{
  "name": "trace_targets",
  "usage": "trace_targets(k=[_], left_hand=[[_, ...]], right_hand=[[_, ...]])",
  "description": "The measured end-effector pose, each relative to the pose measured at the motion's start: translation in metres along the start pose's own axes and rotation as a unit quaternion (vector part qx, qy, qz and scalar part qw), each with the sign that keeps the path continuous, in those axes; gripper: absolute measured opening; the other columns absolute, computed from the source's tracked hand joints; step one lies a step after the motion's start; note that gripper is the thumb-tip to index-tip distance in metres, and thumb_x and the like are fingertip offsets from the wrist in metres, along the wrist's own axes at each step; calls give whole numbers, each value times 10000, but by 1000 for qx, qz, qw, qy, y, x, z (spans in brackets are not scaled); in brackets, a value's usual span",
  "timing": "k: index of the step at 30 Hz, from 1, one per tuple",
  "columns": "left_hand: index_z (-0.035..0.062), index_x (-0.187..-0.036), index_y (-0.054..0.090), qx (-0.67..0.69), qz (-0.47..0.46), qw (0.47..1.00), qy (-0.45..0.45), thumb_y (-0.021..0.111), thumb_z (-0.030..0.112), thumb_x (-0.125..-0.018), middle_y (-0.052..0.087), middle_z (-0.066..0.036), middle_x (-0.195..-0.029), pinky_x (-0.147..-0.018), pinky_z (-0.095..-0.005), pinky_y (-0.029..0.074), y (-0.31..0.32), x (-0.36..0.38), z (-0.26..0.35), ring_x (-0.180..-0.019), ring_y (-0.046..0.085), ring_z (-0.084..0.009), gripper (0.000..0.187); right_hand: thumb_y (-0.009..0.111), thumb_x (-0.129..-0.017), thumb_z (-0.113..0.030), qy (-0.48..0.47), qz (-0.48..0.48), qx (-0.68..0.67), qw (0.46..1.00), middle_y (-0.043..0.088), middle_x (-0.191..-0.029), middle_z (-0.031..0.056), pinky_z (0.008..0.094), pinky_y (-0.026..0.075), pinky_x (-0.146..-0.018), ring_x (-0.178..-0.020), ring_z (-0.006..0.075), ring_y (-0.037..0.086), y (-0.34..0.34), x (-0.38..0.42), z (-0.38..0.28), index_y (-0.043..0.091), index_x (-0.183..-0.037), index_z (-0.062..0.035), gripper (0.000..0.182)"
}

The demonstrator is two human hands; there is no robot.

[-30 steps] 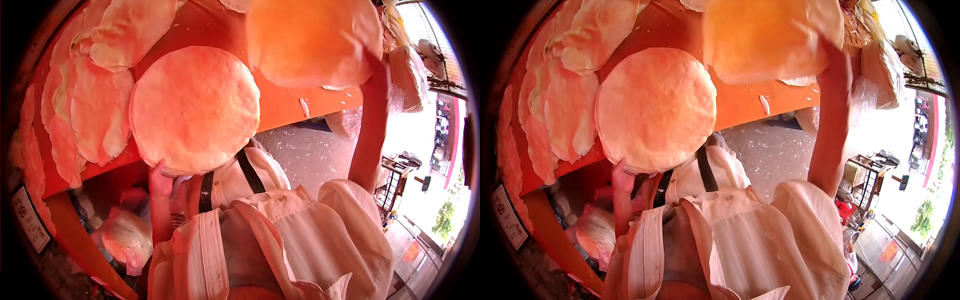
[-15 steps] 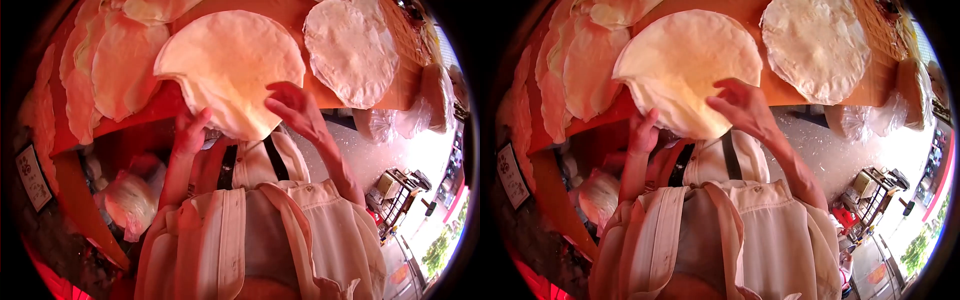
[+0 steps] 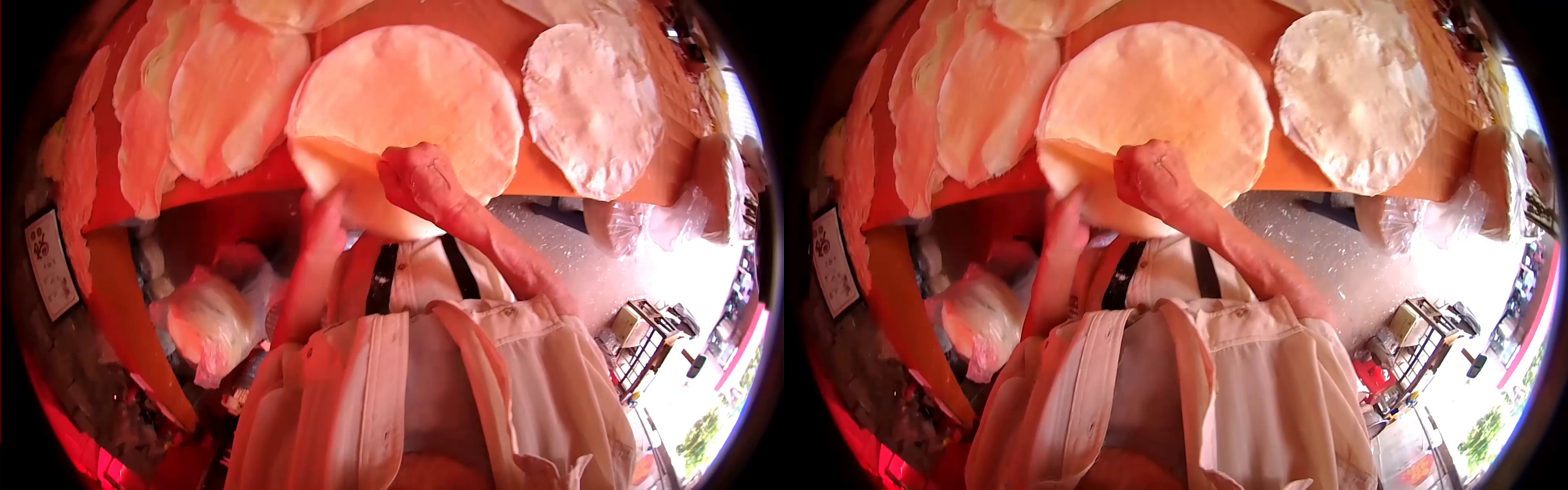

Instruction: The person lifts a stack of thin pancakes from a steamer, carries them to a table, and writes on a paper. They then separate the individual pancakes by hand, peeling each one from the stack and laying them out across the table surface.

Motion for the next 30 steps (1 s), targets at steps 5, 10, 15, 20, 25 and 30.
trace_targets(k=[5, 10, 15, 20, 25, 30], left_hand=[[-15, -1320, 439, 106, -47, 993, -4, 566, 2, -875, 583, -113, -1226, -949, -388, 478, -26, 15, -3, -1121, 574, -239, 463], [2, -1302, 463, 121, -38, 991, -48, 579, 34, -889, 585, -110, -1219, -933, -379, 489, -55, 3, -36, -1089, 592, -232, 430], [-22, -1272, 488, 121, -50, 991, -29, 574, 83, -902, 590, -88, -1187, -860, -349, 505, -51, 0, -39, -1028, 607, -206, 394], [-47, -1315, 445, 29, -28, 999, 16, 552, 125, -902, 567, -114, -1222, -917, -351, 470, -45, 10, -23, -1085, 576, -218, 460], [-26, -1390, 345, 145, -69, 987, 3, 561, 147, -903, 485, -138, -1337, -1013, -384, 404, -32, 19, -20, -1209, 498, -250, 561], [-9, -1414, 313, 165, -113, 979, 47, 593, 175, -896, 472, -132, -1358, -1034, -399, 382, 0, 37, 14, -1236, 478, -252, 617]], right_hand=[[601, -889, -167, 316, -24, -334, 888, 678, -801, 117, 321, 556, -579, -648, 204, 673, -101, -7, 54, 652, -939, 53, 232], [556, -871, -149, 133, 92, -291, 943, 678, -948, 139, 306, 538, -708, -772, 204, 672, -247, -42, 62, 609, -1099, 98, 340], [566, -877, -116, -105, 124, -399, 903, 676, -961, 136, 319, 495, -873, -900, 216, 646, -284, -135, 14, 585, -1118, 49, 292], [534, -891, -120, -43, 128, -616, 776, 677, -903, 109, 320, 529, -808, -842, 191, 653, -392, -222, 106, 647, -982, 9, 194], [583, -876, -140, 139, 217, -484, 836, 670, -826, 90, 317, 544, -723, -794, 204, 652, -358, -104, 200, 640, -965, -19, 161], [589, -899, -201, 395, 239, -365, 808, 681, -832, 155, 310, 564, -573, -664, 238, 665, -200, 58, 236, 614, -1070, -7, 259]])
Point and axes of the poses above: each hand's wrist, its own x-axis away from the middle knuckle, its own y-axis out of the palm, z = x × y, the point moved 9 cm from there along -x, towards the middle knuckle
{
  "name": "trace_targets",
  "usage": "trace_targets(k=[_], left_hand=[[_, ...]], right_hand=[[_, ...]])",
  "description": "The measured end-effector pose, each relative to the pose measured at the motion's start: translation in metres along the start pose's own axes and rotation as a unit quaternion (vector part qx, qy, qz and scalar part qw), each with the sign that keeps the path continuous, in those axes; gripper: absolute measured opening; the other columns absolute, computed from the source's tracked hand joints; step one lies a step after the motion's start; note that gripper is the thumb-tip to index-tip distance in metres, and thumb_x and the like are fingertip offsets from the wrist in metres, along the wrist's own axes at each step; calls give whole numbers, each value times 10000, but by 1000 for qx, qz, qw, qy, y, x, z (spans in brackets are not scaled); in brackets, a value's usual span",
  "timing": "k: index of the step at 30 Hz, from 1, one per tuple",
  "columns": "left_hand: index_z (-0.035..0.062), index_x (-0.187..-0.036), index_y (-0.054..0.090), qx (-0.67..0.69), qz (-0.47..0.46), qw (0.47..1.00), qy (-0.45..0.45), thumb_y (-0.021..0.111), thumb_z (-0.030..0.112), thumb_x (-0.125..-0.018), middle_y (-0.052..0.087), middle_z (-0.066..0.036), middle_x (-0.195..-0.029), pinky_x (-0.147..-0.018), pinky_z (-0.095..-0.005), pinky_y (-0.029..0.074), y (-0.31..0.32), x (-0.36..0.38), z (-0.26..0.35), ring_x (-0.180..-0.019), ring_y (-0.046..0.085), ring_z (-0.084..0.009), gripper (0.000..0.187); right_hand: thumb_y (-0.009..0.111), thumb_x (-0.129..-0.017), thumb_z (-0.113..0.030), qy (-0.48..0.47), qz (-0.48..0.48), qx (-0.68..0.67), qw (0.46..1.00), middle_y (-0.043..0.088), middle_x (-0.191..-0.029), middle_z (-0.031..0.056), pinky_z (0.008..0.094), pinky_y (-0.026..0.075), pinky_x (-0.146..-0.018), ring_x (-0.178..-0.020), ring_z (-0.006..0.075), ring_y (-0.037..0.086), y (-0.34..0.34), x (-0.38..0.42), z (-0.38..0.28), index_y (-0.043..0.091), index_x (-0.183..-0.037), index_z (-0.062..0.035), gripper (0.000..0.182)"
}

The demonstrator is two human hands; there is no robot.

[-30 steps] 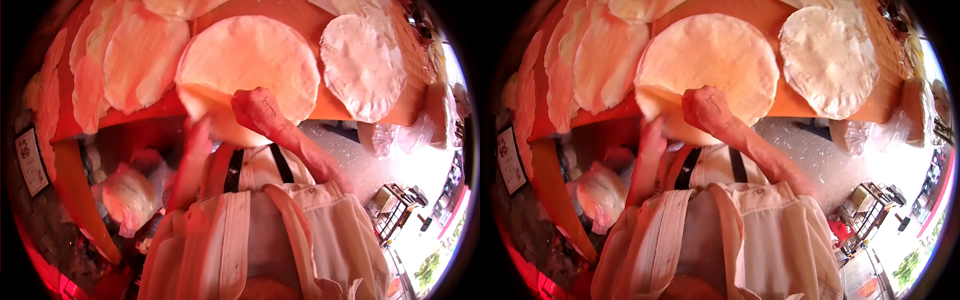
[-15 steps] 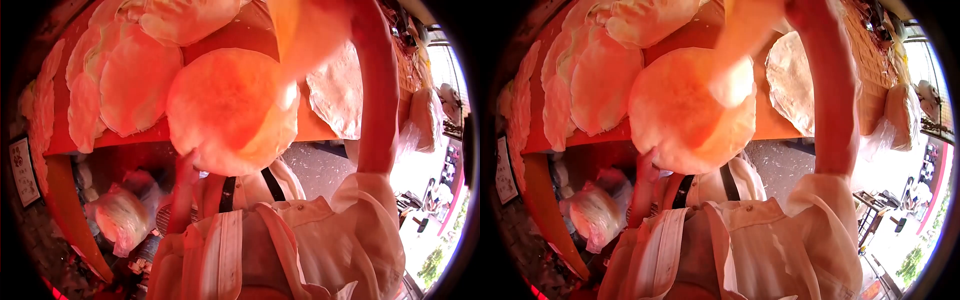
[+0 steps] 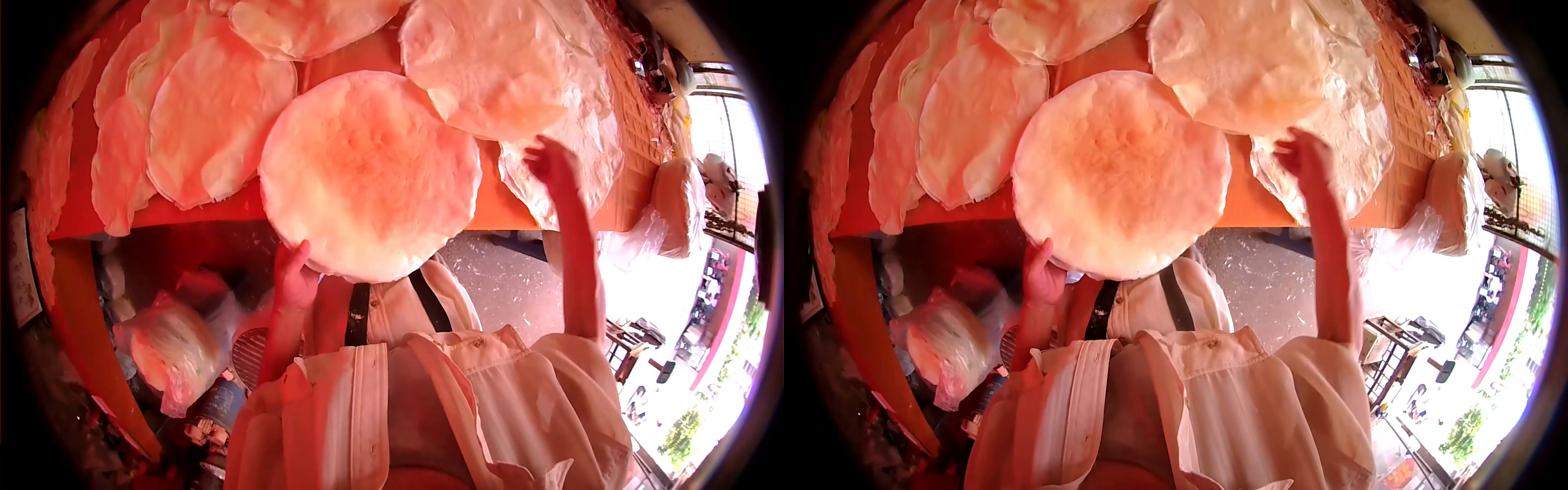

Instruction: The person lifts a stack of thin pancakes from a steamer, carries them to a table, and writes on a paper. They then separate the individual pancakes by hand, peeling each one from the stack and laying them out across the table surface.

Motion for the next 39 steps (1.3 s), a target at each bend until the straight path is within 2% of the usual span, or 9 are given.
trace_targets(k=[4, 7, 11, 23, 27, 31, 32, 34, 39], left_hand=[[-8, -1335, 420, -72, -72, 995, 9, 651, 192, -883, 562, -87, -1234, -961, -350, 436, 23, -17, -8, -1123, 546, -191, 546], [-1, -1202, 543, -99, -58, 993, -5, 659, 148, -890, 617, -48, -1115, -882, -300, 470, 37, -33, -16, -1012, 582, -133, 365], [0, -1174, 566, -100, -9, 995, -4, 623, 97, -903, 619, -43, -1109, -878, -285, 465, 43, -38, -8, -1004, 585, -131, 293], [-9, -1291, 487, -122, 92, 988, -4, 669, 145, -880, 577, -71, -1215, -958, -317, 415, 18, -19, 1, -1128, 533, -171, 476], [-25, -1240, 511, -198, 79, 977, 20, 626, 49, -859, 599, -76, -1151, -895, -320, 463, 11, -16, -2, -1051, 573, -175, 405], [-20, -1210, 519, -115, 140, 983, -14, 576, -37, -813, 607, -83, -1108, -869, -340, 502, -20, -13, -14, -1001, 607, -197, 401], [-16, -1235, 505, -82, 134, 987, -17, 592, -30, -817, 600, -86, -1138, -893, -347, 496, -21, -9, -11, -1031, 600, -206, 427], [-7, -1285, 477, -52, 112, 992, -17, 616, -11, -829, 583, -94, -1200, -934, -362, 481, -36, 0, -6, -1083, 584, -223, 477], [-1, -1319, 460, -2, 88, 996, -22, 637, -6, -836, 577, -104, -1225, -948, -367, 483, -42, 11, -3, -1107, 580, -231, 515]], right_hand=[[642, -898, -218, -20, -291, 174, 941, 672, -956, 119, 275, 525, -675, -767, 170, 650, 177, 140, 14, 565, -1203, 3, 384], [706, -850, -195, -192, -389, 322, 842, 674, -957, 119, 289, 510, -764, -873, 155, 638, 252, 199, 11, 584, -1192, 10, 417], [670, -874, -147, -114, -361, 227, 898, 672, -870, 56, 255, 491, -755, -864, 73, 590, 249, 169, 39, 636, -1082, 40, 282], [648, -886, -233, 85, -396, 110, 908, 657, -814, 36, 263, 459, -687, -755, 100, 580, 254, 159, 87, 675, -939, 59, 298], [649, -829, -165, -269, -276, 283, 878, 611, -659, 201, 354, 480, -572, -599, 304, 617, 262, 166, 68, 663, -929, -8, 187], [652, -798, -148, -352, -319, 353, 806, 580, -666, 218, 424, 470, -560, -649, 433, 572, 273, 194, 49, 587, -737, -9, 165], [661, -801, -151, -318, -311, 354, 823, 597, -687, 215, 419, 477, -579, -657, 375, 616, 269, 183, 41, 616, -756, -7, 157], [668, -839, -177, 22, -317, 134, 939, 677, -722, 108, 319, 532, -567, -654, 158, 651, 231, 150, 28, 685, -940, 7, 210], [601, -861, -157, -92, -194, 175, 961, 690, -789, 80, 281, 513, -504, -594, 169, 646, 152, 106, -116, 674, -1023, 2, 238]])
Point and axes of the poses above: each hand's wrist, its own x-axis away from the middle knuckle, its own y-axis out of the palm, z = x × y, the point moved 9 cm from there along -x, towards the middle knuckle
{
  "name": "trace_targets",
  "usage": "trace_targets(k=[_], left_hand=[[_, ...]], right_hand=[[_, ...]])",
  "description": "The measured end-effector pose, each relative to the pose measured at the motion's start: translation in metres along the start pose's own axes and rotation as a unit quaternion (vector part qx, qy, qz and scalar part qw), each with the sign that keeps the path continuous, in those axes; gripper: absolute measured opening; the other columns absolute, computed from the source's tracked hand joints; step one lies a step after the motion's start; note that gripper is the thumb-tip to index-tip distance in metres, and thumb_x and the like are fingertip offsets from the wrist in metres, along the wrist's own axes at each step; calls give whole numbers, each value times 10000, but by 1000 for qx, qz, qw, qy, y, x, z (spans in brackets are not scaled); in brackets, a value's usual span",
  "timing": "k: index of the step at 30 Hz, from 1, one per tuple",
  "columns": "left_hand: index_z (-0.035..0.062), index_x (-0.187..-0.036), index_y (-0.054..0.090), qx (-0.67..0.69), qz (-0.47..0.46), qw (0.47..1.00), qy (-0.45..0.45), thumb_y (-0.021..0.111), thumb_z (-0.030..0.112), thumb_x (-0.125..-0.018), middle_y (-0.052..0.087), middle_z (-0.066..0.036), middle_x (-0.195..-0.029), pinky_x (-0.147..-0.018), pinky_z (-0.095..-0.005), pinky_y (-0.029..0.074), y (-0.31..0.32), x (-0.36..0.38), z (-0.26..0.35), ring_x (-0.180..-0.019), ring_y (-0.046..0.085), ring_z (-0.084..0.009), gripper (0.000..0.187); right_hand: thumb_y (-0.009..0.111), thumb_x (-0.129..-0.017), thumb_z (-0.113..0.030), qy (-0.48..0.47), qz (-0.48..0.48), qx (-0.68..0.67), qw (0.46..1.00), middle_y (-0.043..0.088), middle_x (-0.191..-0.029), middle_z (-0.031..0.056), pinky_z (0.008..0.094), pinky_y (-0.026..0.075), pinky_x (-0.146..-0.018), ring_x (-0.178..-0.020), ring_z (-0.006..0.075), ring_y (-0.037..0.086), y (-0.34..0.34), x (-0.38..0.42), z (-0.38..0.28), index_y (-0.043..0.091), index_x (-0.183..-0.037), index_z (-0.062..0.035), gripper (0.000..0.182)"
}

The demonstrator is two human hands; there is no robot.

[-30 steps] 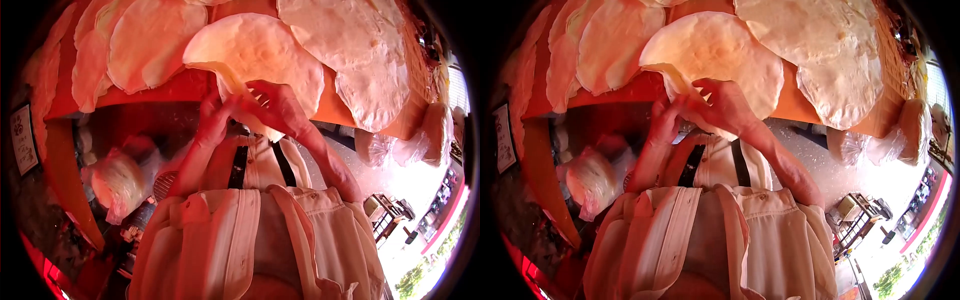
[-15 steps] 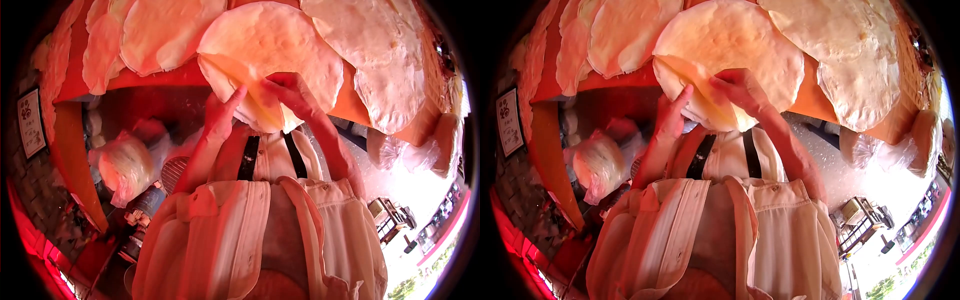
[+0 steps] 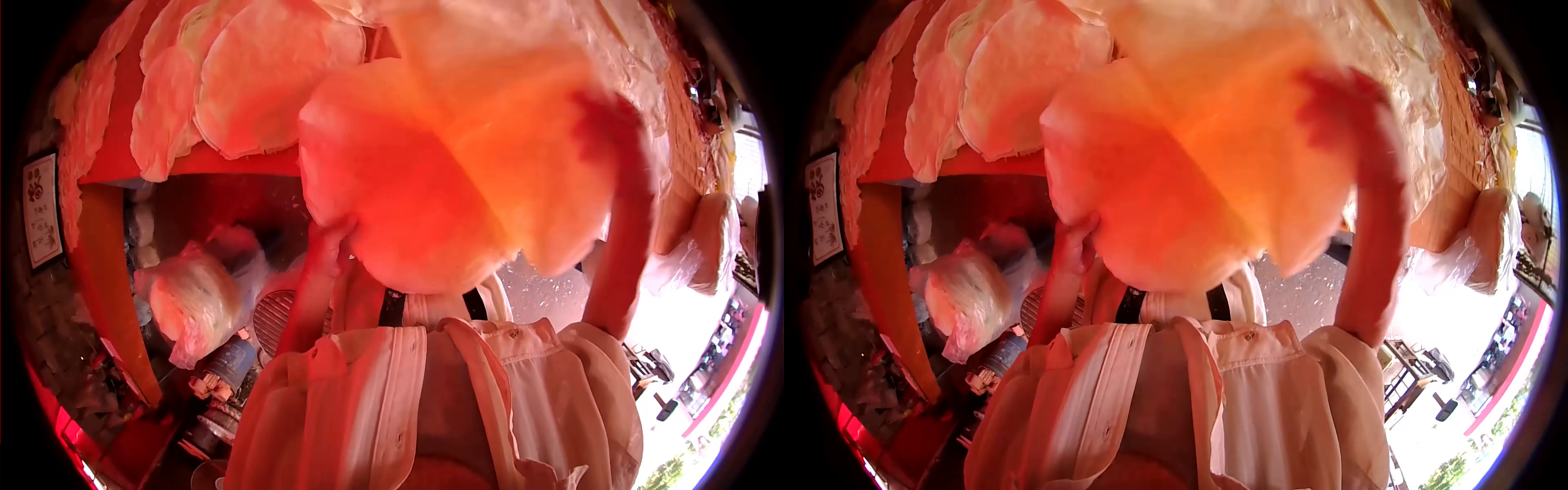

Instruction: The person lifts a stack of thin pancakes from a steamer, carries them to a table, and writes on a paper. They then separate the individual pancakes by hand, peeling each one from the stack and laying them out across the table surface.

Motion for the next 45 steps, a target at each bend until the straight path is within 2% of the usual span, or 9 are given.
trace_targets(k=[13, 16, 21, 30, 33, 38, 40, 43, 45], left_hand=[[-7, -1272, 484, -85, 42, 993, 73, 588, -6, -825, 618, -91, -1053, -568, -277, 544, -6, 26, 22, -830, 644, -190, 458], [-6, -1334, 445, -67, 31, 993, 96, 579, 24, -805, 559, -118, -1256, -983, -357, 442, 4, 37, 56, -1142, 553, -244, 546], [-56, -1220, 550, -197, 51, 959, 195, 592, 17, -786, 581, -135, -1221, -929, -330, 456, 22, 57, 151, -1074, 570, -206, 441], [-48, -1262, 509, -287, 3, 866, 409, 609, 49, -809, 591, -140, -1186, -931, -341, 459, 159, 55, 291, -1066, 585, -246, 473], [-42, -1226, 537, -427, -115, 829, 344, 619, 44, -816, 631, -110, -1095, -882, -329, 489, 205, 41, 311, -982, 619, -220, 427], [-43, -1183, 584, -610, -208, 722, 251, 548, 29, -877, 674, -79, -995, -742, -268, 512, 276, 29, 238, -851, 650, -160, 316], [-13, -1196, 589, -709, -310, 565, 287, 536, 19, -866, 682, -58, -906, -658, -274, 515, 282, 4, 159, -750, 648, -124, 336], [16, -1079, 598, -730, -401, 382, 401, 514, 62, -826, 626, -255, -775, -605, -453, 510, 269, -5, 22, -699, 628, -422, 270], [21, -1058, 591, -775, -392, 426, 253, 603, 114, -800, 619, -227, -746, -661, -475, 516, 239, -14, -34, -735, 626, -410, 275]], right_hand=[[646, -820, -168, -363, -87, -211, 903, 685, -865, 90, 310, 538, -752, -793, 199, 661, 12, -89, -208, 648, -950, 14, 224], [672, -801, -173, -298, -35, -225, 927, 685, -869, 101, 331, 546, -786, -816, 220, 667, -26, -108, -143, 640, -927, 24, 236], [512, -947, -193, -18, 51, -213, 976, 668, -1002, 159, 346, 573, -704, -812, 236, 673, -33, -72, 100, 563, -1146, -4, 279], [604, -911, -358, 162, 34, -182, 969, 663, -890, 122, 281, 536, -620, -697, 176, 654, 72, 72, 186, 568, -1142, -6, 422], [596, -915, -361, 150, 62, -203, 966, 662, -912, 136, 283, 540, -622, -706, 184, 658, 57, 83, 184, 564, -1154, 1, 435], [592, -919, -370, 117, 122, -224, 960, 657, -938, 154, 278, 547, -620, -709, 189, 663, 22, 92, 185, 557, -1160, 17, 457], [589, -922, -373, 112, 139, -235, 955, 657, -915, 147, 272, 547, -611, -685, 184, 661, 21, 95, 179, 561, -1152, 19, 456], [605, -918, -353, 91, 181, -249, 947, 661, -865, 120, 260, 535, -596, -653, 166, 648, -5, 99, 188, 593, -1100, 13, 409], [607, -916, -363, 73, 243, -187, 949, 665, -883, 107, 257, 527, -612, -686, 158, 649, -43, 109, 197, 605, -1096, -7, 398]])
Point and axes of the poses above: each hand's wrist, its own x-axis away from the middle knuckle, its own y-axis out of the palm, z = x × y, the point moved 9 cm from there along -x, towards the middle knuckle
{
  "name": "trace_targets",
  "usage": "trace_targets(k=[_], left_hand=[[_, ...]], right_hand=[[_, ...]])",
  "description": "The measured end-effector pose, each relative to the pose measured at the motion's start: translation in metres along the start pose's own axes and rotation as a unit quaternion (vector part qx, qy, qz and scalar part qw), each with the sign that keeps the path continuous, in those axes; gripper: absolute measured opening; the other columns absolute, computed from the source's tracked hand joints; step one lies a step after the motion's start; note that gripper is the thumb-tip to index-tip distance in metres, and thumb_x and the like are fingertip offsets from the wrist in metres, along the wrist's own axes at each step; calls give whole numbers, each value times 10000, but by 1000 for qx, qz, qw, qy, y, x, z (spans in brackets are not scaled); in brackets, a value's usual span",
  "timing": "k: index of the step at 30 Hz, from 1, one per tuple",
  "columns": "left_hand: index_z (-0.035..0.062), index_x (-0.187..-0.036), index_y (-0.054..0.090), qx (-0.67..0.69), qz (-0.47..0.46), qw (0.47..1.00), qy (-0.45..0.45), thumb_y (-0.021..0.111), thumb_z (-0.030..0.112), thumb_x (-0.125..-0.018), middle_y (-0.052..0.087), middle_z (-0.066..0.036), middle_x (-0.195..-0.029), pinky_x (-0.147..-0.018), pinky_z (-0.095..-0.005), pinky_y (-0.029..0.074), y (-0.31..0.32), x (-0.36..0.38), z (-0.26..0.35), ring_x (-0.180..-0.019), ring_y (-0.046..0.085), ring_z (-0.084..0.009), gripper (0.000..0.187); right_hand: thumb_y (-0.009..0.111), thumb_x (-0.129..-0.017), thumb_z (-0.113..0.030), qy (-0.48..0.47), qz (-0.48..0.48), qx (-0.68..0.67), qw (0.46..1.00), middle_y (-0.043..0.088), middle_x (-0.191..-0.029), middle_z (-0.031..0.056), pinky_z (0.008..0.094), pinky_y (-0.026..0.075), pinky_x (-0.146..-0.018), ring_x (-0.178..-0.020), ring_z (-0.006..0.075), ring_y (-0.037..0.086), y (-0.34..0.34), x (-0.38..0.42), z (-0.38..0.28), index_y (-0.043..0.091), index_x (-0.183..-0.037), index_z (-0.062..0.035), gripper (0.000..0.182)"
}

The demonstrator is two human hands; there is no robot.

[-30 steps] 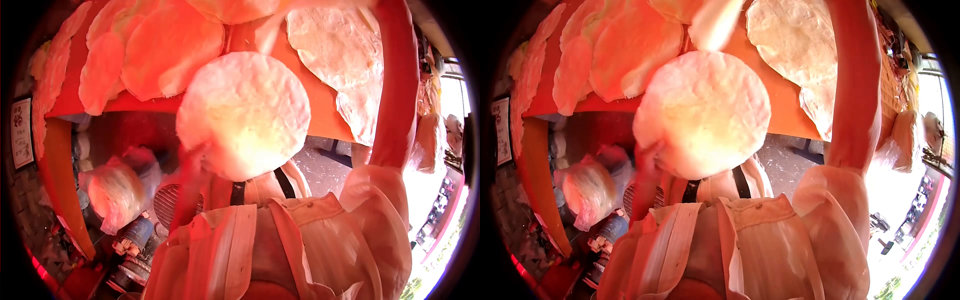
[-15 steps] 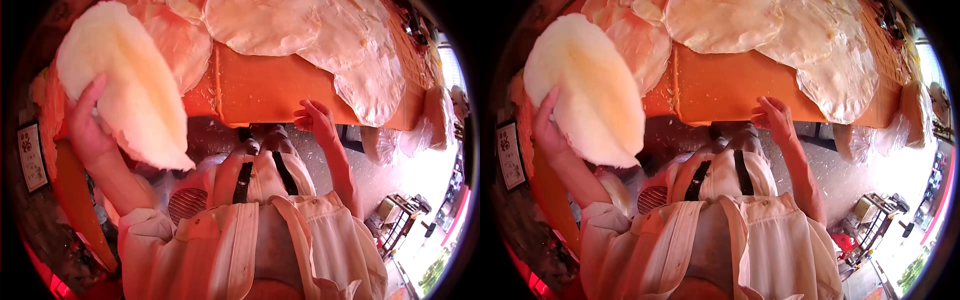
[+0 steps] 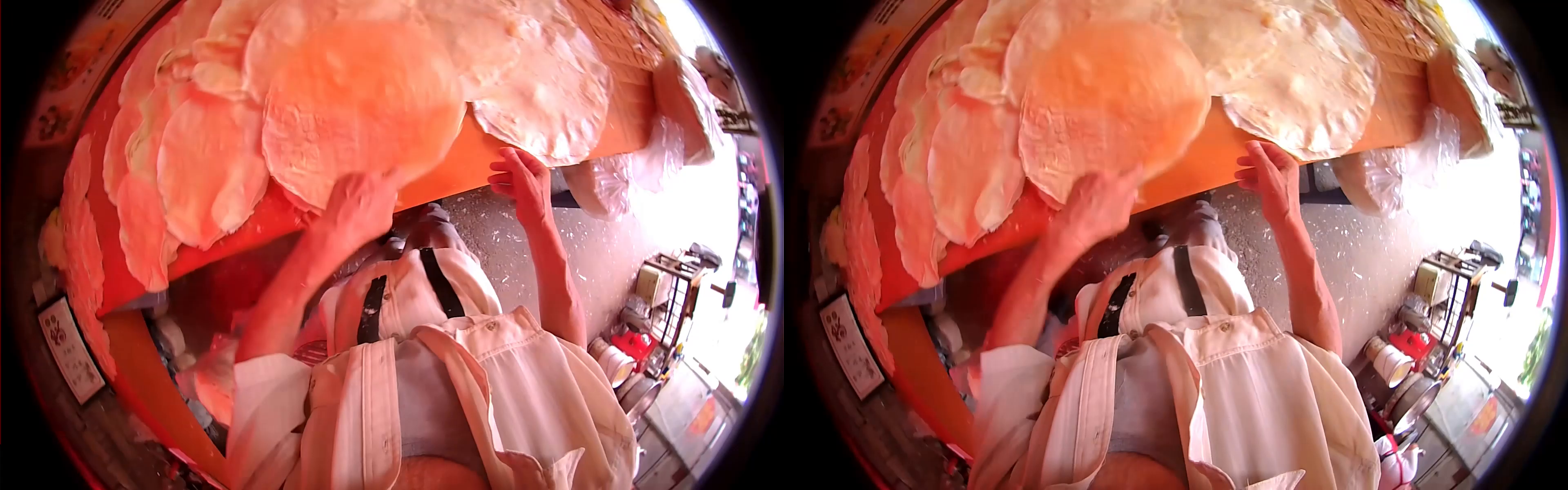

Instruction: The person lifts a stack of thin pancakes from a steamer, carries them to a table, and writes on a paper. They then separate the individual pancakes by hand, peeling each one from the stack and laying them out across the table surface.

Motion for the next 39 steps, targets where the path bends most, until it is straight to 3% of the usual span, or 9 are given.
trace_targets(k=[3, 7, 15, 25, 27, 29, 31, 34, 39], left_hand=[[2, -1099, 550, -50, 2, 998, -23, 730, 238, -728, 543, -186, -1046, -850, -459, 472, 42, 23, 6, -1026, 516, -371, 475], [-31, -1162, 547, -12, 44, 999, -15, 721, 233, -734, 543, -227, -1123, -950, -474, 414, 44, 44, -1, -1105, 489, -404, 531], [-41, -1216, 549, -7, 51, 998, -31, 692, 178, -743, 450, -254, -1340, -1060, -460, 345, 56, 65, -7, -1281, 392, -407, 541], [-37, -1165, 595, 32, 112, 990, -75, 657, 119, -761, 477, -230, -1331, -1083, -442, 327, 52, 70, -9, -1300, 388, -379, 438], [-35, -1135, 613, 48, 125, 986, -98, 649, 100, -759, 492, -215, -1328, -1088, -442, 326, 50, 70, -11, -1298, 399, -366, 401], [-24, -1113, 622, 69, 149, 979, -119, 646, 92, -754, 505, -208, -1319, -1081, -433, 339, 51, 73, -13, -1296, 404, -360, 378], [0, -1054, 640, 85, 182, 970, -137, 636, 77, -760, 556, -183, -1235, -1044, -422, 380, 47, 76, -12, -1249, 448, -349, 303], [6, -1037, 645, 133, 241, 944, -183, 636, 61, -775, 591, -168, -1159, -968, -411, 443, 40, 93, -12, -1146, 531, -340, 268], [18, -1045, 650, 182, 356, 870, -288, 646, 62, -805, 634, -164, -1075, -872, -398, 504, 37, 149, -21, -1003, 618, -330, 244]], right_hand=[[647, -894, -332, -64, 96, 49, 992, 672, -868, 77, 241, 506, -617, -700, 137, 640, -60, -18, -15, 632, -1071, -16, 362], [667, -859, -209, -173, 161, 157, 959, 648, -749, 37, 219, 453, -590, -665, 96, 590, -98, -35, -32, 665, -1007, 5, 260], [737, -734, -215, -254, 172, 390, 868, 679, -817, 135, 344, 512, -635, -644, 245, 641, -76, -35, -51, 679, -938, -51, 267], [708, -760, -82, -292, -37, 305, 906, 665, -769, 140, 320, 492, -553, -597, 236, 638, 19, -35, -46, 686, -876, -42, 124], [724, -774, -89, -333, -117, 355, 865, 648, -719, 104, 286, 481, -545, -572, 174, 607, 67, -10, -57, 685, -883, -21, 134], [740, -736, -86, -385, -164, 411, 810, 647, -819, 129, 341, 512, -602, -672, 267, 635, 106, 2, -56, 683, -886, -27, 171], [732, -708, -118, -444, -206, 426, 761, 639, -896, 140, 399, 504, -718, -865, 310, 608, 142, 13, -62, 679, -944, -46, 253], [725, -704, -151, -499, -245, 465, 690, 599, -1014, 160, 432, 482, -731, -938, 345, 562, 185, 23, -59, 650, -1046, -53, 364], [715, -710, -219, -446, -339, 542, 626, 545, -1132, 189, 456, 464, -819, -1009, 380, 508, 209, 20, -25, 611, -1157, -66, 484]])
Point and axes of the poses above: each hand's wrist, its own x-axis away from the middle knuckle, its own y-axis out of the palm, z = x × y, the point moved 9 cm from there along -x, towards the middle knuckle
